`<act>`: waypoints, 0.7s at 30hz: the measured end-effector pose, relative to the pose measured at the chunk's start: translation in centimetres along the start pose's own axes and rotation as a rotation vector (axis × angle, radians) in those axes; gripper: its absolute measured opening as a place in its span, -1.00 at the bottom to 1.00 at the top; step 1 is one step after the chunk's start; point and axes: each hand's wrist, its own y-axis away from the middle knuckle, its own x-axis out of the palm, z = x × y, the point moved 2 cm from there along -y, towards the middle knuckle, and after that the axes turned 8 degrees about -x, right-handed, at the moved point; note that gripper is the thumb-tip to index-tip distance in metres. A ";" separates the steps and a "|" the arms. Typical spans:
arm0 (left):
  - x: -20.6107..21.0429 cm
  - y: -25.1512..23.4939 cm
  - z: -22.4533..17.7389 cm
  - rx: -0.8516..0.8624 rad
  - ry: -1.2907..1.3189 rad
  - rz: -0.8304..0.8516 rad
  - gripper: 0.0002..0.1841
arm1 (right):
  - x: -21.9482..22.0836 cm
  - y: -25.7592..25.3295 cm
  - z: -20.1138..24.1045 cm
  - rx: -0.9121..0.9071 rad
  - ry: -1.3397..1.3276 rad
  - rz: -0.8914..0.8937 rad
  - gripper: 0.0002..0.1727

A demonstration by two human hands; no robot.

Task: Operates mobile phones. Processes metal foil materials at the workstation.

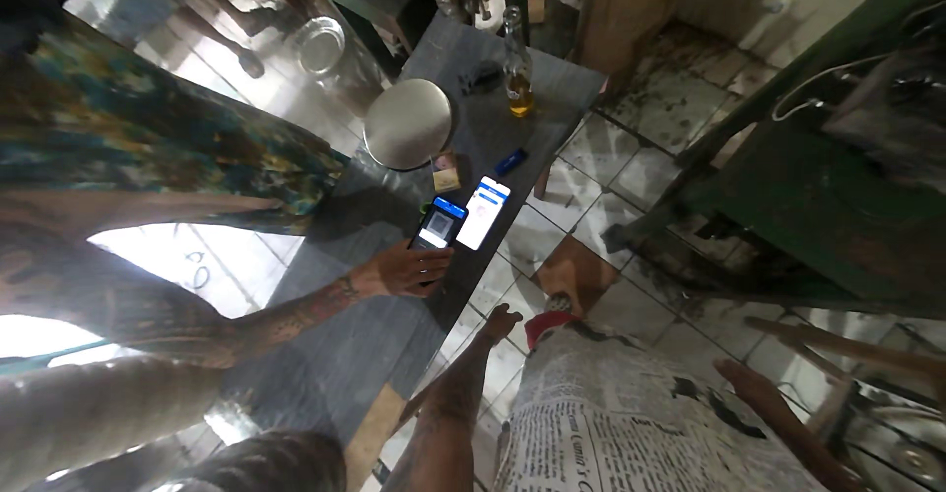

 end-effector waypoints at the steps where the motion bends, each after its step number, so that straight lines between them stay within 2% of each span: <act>1: 0.0 -0.1 0.0 -0.001 0.000 0.001 -0.32 | 0.0 0.6 0.9 0.014 0.011 0.008 -0.42; 4: 0.0 -0.3 -0.1 0.002 -0.007 0.002 -0.31 | -0.1 -3.1 -4.1 -0.078 -0.059 -0.038 -0.41; 7: 0.1 -0.4 0.0 0.007 0.004 0.009 -0.30 | -0.3 -4.6 -5.7 -0.073 -0.031 -0.027 -0.40; 9: 0.1 -0.1 0.0 0.018 0.001 0.006 -0.34 | -0.3 -3.9 -4.6 -0.068 0.026 -0.021 -0.40; 12: 0.0 -0.4 -0.3 0.002 -0.038 0.007 -0.34 | -0.4 -0.2 0.8 0.002 0.103 0.041 -0.43; 14: 0.1 -0.3 -0.8 0.026 -0.062 -0.005 -0.34 | -0.7 -0.4 0.5 -0.020 0.061 0.018 -0.45; 18: -0.7 4.7 -6.6 0.369 -0.234 -0.075 -0.37 | -1.2 0.2 0.8 -0.029 0.034 -0.003 -0.43; 21: -2.4 9.4 -10.2 0.474 -0.319 -0.129 -0.41 | -1.5 0.2 0.3 -0.010 0.044 -0.002 -0.44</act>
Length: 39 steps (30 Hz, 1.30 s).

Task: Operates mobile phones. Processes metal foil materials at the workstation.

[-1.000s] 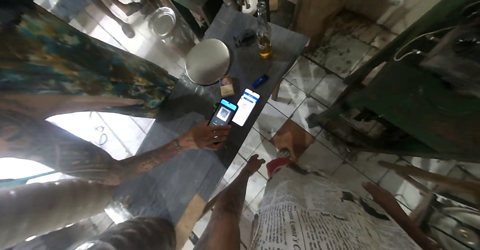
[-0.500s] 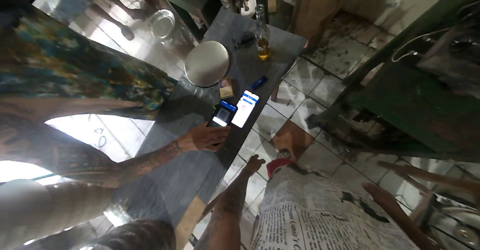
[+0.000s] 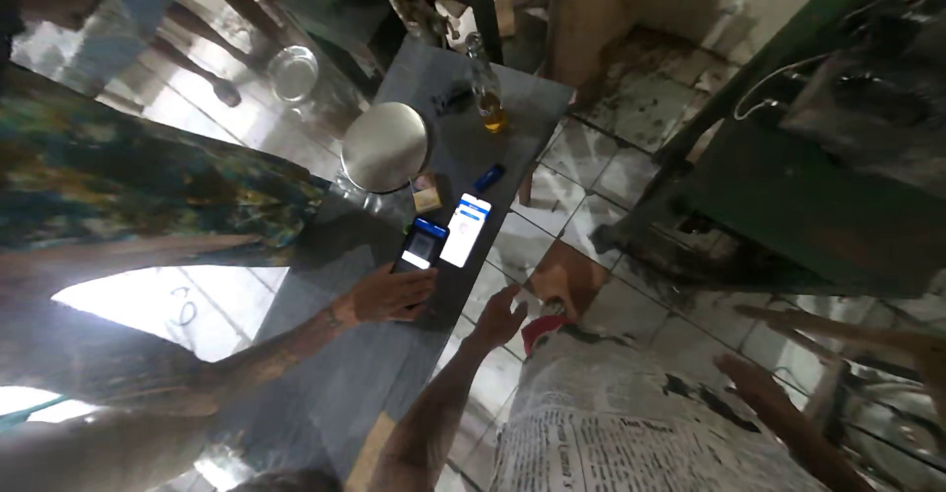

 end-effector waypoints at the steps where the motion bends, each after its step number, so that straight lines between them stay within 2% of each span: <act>1: -1.1 0.6 -0.6 0.000 -0.008 -0.039 -0.43 | 0.0 -0.4 -0.5 -0.005 -0.008 -0.009 -0.45; 4: -3.5 1.3 -0.3 -0.059 -0.064 -0.157 -0.45 | 0.5 -4.0 -5.9 -0.067 -0.116 -0.089 -0.45; 8: -5.0 0.0 2.3 -0.083 -0.155 -0.259 -0.49 | 1.2 -4.9 -7.3 -0.107 -0.137 -0.063 -0.40; 9: -5.1 -0.3 2.9 -0.076 -0.166 -0.268 -0.50 | 1.2 -4.1 -6.0 -0.116 -0.095 -0.043 -0.40; 10: -5.2 -0.5 3.2 -0.071 -0.171 -0.269 -0.50 | 0.9 -2.6 -3.1 -0.047 -0.068 0.026 -0.41; 13: -5.0 -0.8 3.5 -0.058 -0.139 -0.263 -0.52 | 0.6 0.9 3.2 0.049 -0.045 0.049 -0.45; 16: -4.8 -0.7 3.8 -0.074 -0.102 -0.248 -0.51 | 0.6 2.4 6.0 0.054 0.013 0.026 -0.47; 18: -4.8 -0.9 4.2 -0.070 -0.087 -0.252 -0.51 | 0.4 0.9 4.0 -0.005 0.007 -0.011 -0.47; 20: -4.9 -1.0 4.5 -0.069 -0.078 -0.254 -0.52 | 0.5 -3.4 -1.4 -0.126 -0.011 -0.062 -0.46; 22: -5.0 -1.2 4.9 -0.058 -0.063 -0.261 -0.55 | 0.5 -5.9 -3.6 -0.088 -0.046 -0.056 -0.45; 39: -5.0 -1.3 4.9 -0.099 -0.060 -0.249 -0.52 | 1.1 -7.0 -2.5 -0.048 -0.094 -0.061 -0.44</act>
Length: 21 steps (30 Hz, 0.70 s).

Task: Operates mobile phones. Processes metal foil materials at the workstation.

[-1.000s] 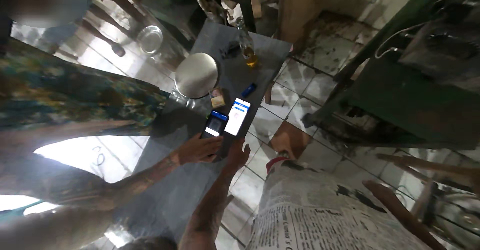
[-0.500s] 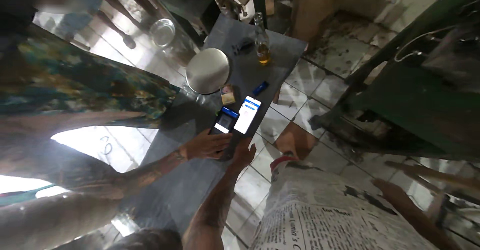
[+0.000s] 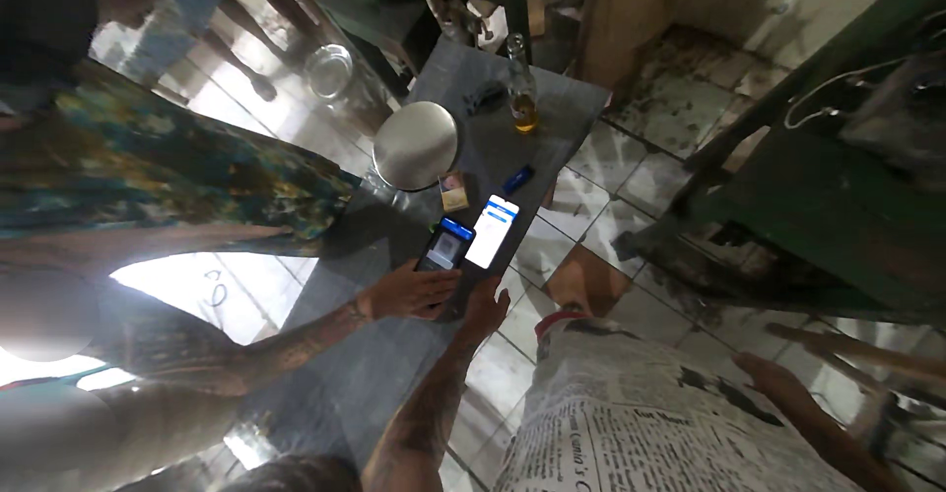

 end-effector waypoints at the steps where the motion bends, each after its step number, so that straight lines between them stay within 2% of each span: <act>1: 0.0 0.0 0.1 -0.001 0.004 0.000 -0.52 | 0.0 0.0 0.1 -0.002 0.006 0.003 -0.44; 12: -0.1 0.1 0.1 0.034 0.061 -0.019 -0.55 | 0.2 0.0 0.6 -0.011 0.004 0.003 -0.43; 15: -1.0 0.2 -0.7 0.062 0.006 -0.070 -0.58 | 0.2 0.1 0.6 -0.016 -0.002 -0.001 -0.43; 17: -2.0 -0.2 -1.0 0.043 -0.065 -0.136 -0.46 | 0.3 0.3 0.7 -0.014 -0.010 0.000 -0.43; 21: -4.8 -2.1 -1.3 -0.071 -0.226 -0.199 -0.03 | 0.4 0.0 0.5 -0.012 0.034 0.027 -0.44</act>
